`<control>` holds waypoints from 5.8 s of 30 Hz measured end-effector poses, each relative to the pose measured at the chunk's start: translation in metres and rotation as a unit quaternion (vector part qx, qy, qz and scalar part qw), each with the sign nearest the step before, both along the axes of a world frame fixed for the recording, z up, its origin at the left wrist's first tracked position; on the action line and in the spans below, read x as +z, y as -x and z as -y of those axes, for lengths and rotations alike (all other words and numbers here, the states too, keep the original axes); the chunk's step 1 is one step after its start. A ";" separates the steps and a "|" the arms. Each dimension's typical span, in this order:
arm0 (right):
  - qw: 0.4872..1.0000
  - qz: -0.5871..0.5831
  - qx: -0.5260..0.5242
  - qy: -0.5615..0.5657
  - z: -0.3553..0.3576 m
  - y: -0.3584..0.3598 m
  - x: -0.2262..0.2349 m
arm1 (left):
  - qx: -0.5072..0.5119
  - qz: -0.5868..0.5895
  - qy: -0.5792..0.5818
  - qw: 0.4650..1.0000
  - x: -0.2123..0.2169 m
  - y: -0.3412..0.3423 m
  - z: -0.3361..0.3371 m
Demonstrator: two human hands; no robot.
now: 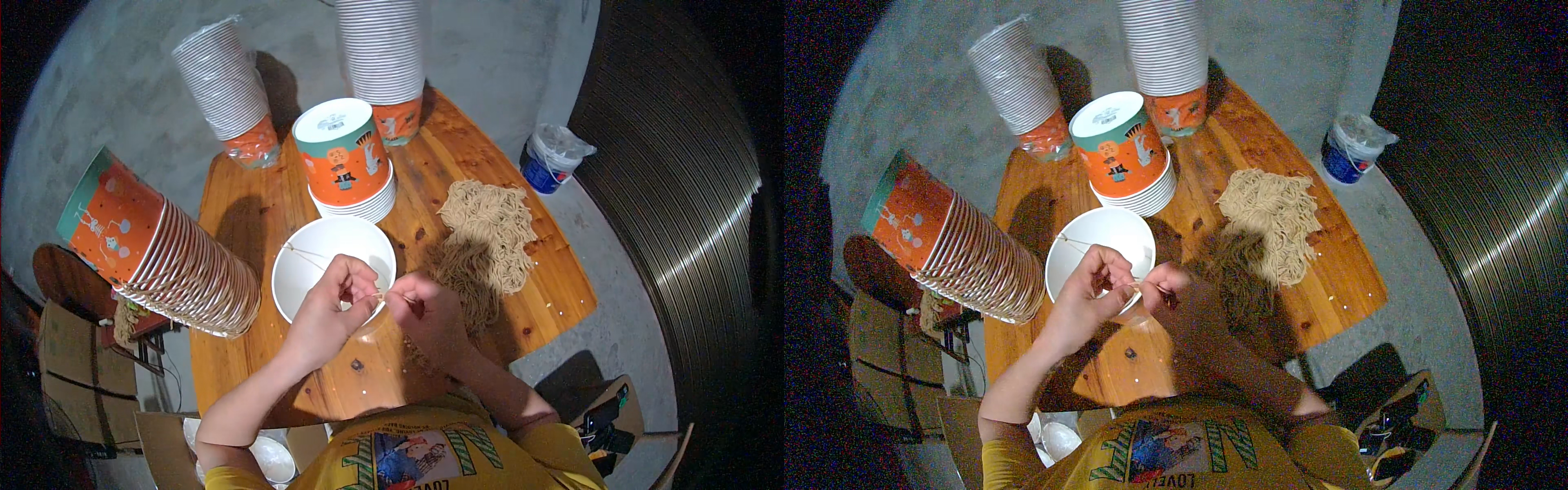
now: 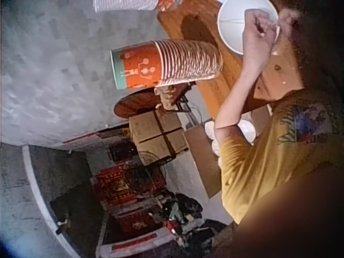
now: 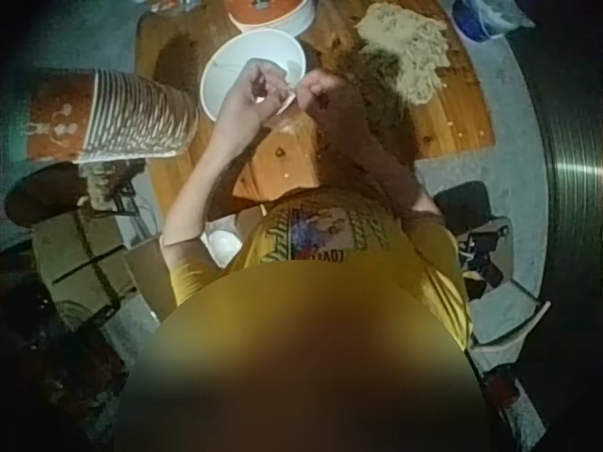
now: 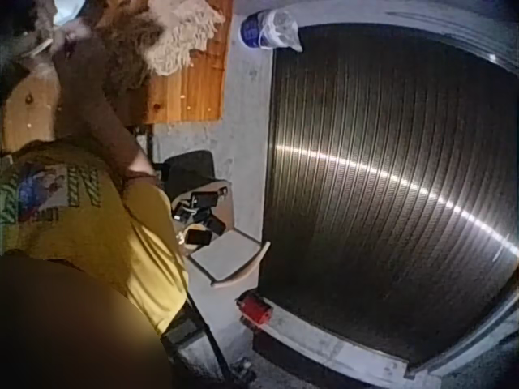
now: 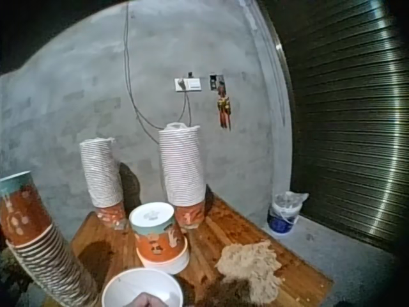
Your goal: Packaging stacks of paper cups by bundling them together using string and a small stick for threading.
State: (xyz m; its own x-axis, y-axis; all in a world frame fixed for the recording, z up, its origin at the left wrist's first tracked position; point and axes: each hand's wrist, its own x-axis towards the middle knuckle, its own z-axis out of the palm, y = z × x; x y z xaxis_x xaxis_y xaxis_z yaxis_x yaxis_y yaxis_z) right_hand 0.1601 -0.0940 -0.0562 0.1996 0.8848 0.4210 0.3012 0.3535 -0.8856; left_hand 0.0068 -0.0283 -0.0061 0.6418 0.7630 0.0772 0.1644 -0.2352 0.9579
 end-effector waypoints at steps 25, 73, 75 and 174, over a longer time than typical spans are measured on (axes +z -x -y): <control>0.999 -0.042 -0.019 -0.018 0.002 0.001 -0.006 | -0.023 0.010 0.250 0.968 0.010 -0.003 -0.015; 0.997 -0.053 -0.019 0.044 0.003 0.001 0.001 | -0.017 0.009 0.111 0.994 0.002 -0.005 -0.005; 0.995 -0.073 -0.015 0.066 0.004 0.001 0.002 | -0.022 0.024 0.119 0.992 0.003 -0.005 -0.005; 0.943 0.265 0.058 -0.192 0.038 0.012 -0.026 | 0.159 0.239 0.450 0.846 -0.031 0.002 0.063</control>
State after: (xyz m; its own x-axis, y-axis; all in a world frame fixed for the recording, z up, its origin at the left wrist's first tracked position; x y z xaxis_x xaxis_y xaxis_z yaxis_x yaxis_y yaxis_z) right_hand 0.1480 -0.1321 -0.0818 -0.2176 0.6498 0.7283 0.6050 0.6753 -0.4218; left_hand 0.0045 -0.0914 -0.0375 0.4520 0.7794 -0.4339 -0.3745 0.6073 0.7007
